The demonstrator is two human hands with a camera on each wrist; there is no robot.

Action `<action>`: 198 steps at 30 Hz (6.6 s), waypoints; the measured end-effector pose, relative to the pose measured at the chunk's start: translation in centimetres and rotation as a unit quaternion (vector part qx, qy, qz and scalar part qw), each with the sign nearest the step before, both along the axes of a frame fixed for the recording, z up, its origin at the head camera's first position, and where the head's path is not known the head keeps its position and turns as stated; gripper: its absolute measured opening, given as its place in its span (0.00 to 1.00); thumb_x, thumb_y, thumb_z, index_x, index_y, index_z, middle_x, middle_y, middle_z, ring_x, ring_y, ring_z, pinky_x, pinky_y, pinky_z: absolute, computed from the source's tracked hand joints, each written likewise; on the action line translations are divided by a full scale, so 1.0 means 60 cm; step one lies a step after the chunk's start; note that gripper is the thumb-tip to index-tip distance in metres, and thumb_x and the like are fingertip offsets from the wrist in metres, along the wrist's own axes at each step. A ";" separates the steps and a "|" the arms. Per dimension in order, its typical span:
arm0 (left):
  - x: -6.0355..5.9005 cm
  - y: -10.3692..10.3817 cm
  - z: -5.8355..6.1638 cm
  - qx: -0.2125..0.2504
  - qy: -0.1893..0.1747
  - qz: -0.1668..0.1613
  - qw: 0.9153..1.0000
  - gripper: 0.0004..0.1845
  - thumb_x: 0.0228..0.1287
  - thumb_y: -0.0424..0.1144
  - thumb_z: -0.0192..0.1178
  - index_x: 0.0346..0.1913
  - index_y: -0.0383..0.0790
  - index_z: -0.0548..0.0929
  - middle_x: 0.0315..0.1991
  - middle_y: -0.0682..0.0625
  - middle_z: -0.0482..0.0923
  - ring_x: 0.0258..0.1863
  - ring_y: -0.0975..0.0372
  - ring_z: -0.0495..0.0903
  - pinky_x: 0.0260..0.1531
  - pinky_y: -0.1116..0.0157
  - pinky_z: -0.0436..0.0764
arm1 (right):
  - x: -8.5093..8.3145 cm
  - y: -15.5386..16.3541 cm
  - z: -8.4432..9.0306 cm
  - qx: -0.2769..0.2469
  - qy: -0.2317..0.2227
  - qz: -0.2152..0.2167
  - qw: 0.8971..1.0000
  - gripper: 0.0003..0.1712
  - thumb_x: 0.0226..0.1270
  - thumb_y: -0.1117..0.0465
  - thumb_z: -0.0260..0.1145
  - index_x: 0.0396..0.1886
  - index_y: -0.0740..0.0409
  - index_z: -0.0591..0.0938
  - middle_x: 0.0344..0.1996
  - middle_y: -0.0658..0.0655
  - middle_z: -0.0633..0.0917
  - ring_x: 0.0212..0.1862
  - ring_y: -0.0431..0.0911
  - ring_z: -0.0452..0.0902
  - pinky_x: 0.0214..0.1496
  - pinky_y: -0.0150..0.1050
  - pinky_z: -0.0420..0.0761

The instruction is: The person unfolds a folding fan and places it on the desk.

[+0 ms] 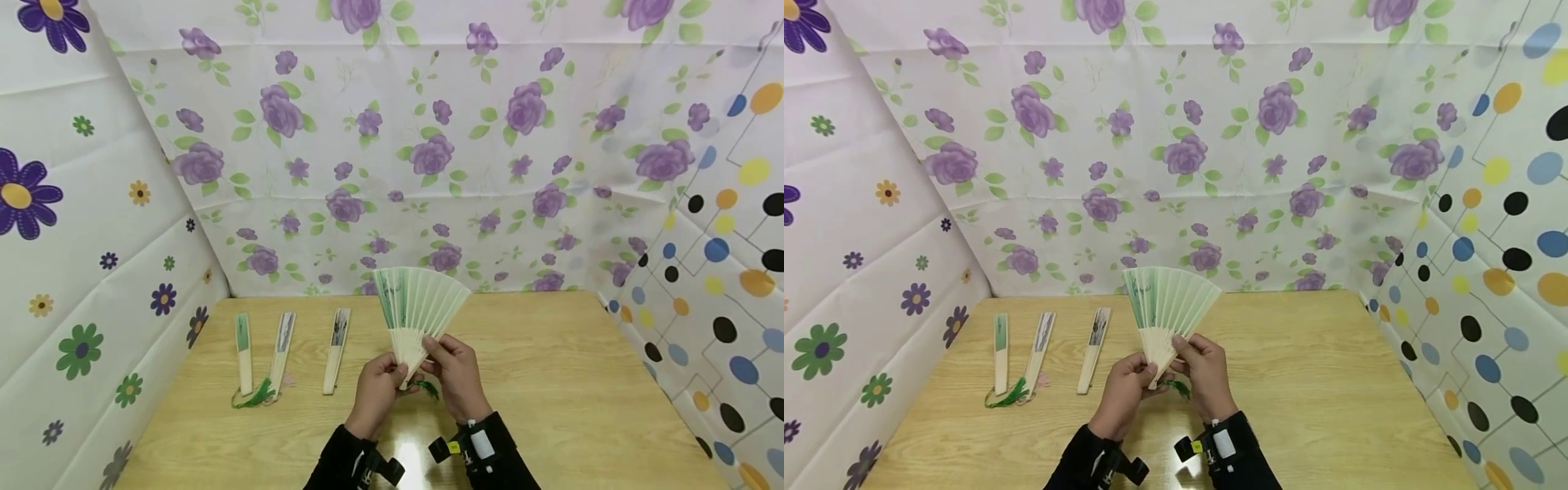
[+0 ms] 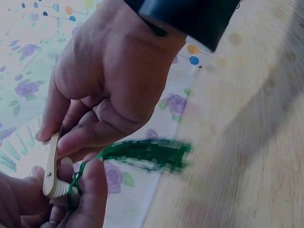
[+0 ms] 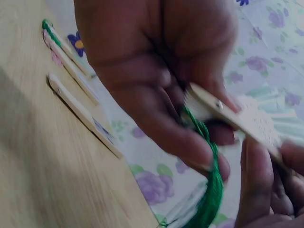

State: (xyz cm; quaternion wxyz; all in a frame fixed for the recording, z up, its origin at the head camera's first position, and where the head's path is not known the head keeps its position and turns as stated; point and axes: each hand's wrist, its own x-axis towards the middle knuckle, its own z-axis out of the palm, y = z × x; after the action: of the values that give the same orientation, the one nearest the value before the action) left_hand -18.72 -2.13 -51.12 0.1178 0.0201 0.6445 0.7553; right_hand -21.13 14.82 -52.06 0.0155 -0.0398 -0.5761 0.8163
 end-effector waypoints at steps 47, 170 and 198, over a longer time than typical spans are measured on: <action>-0.010 -0.017 0.005 -0.067 0.025 -0.032 0.997 0.17 0.87 0.39 0.65 0.60 0.26 0.90 0.45 0.46 0.92 0.44 0.63 0.88 0.54 0.57 0.91 | 0.014 0.027 -0.001 0.005 0.013 0.019 1.000 0.20 0.87 0.62 0.70 0.63 0.77 0.87 0.43 0.55 0.96 0.41 0.44 0.97 0.50 0.38 0.98; -0.002 0.012 0.015 0.072 -0.004 0.120 0.990 0.17 0.90 0.35 0.61 0.61 0.20 0.88 0.50 0.44 0.88 0.43 0.64 0.90 0.50 0.68 0.95 | 0.058 -0.040 0.001 -0.130 0.035 -0.070 0.988 0.22 0.93 0.61 0.62 0.72 0.72 0.82 0.55 0.54 0.93 0.52 0.42 0.96 0.63 0.36 0.93; -0.026 0.105 0.008 0.136 -0.063 0.077 0.986 0.17 0.92 0.41 0.59 0.58 0.26 0.88 0.42 0.48 0.86 0.44 0.63 0.91 0.55 0.64 0.95 | 0.052 0.023 0.014 -0.213 -0.007 -0.168 0.962 0.23 0.91 0.54 0.63 0.72 0.64 0.81 0.49 0.53 0.93 0.51 0.41 0.94 0.63 0.33 0.93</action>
State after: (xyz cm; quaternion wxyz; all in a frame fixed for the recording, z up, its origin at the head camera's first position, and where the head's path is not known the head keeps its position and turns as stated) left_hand -20.28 4.15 -50.66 0.0956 -0.0617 0.5269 0.8423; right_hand -17.98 16.20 -51.21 0.1397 -0.1446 -0.3738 0.9054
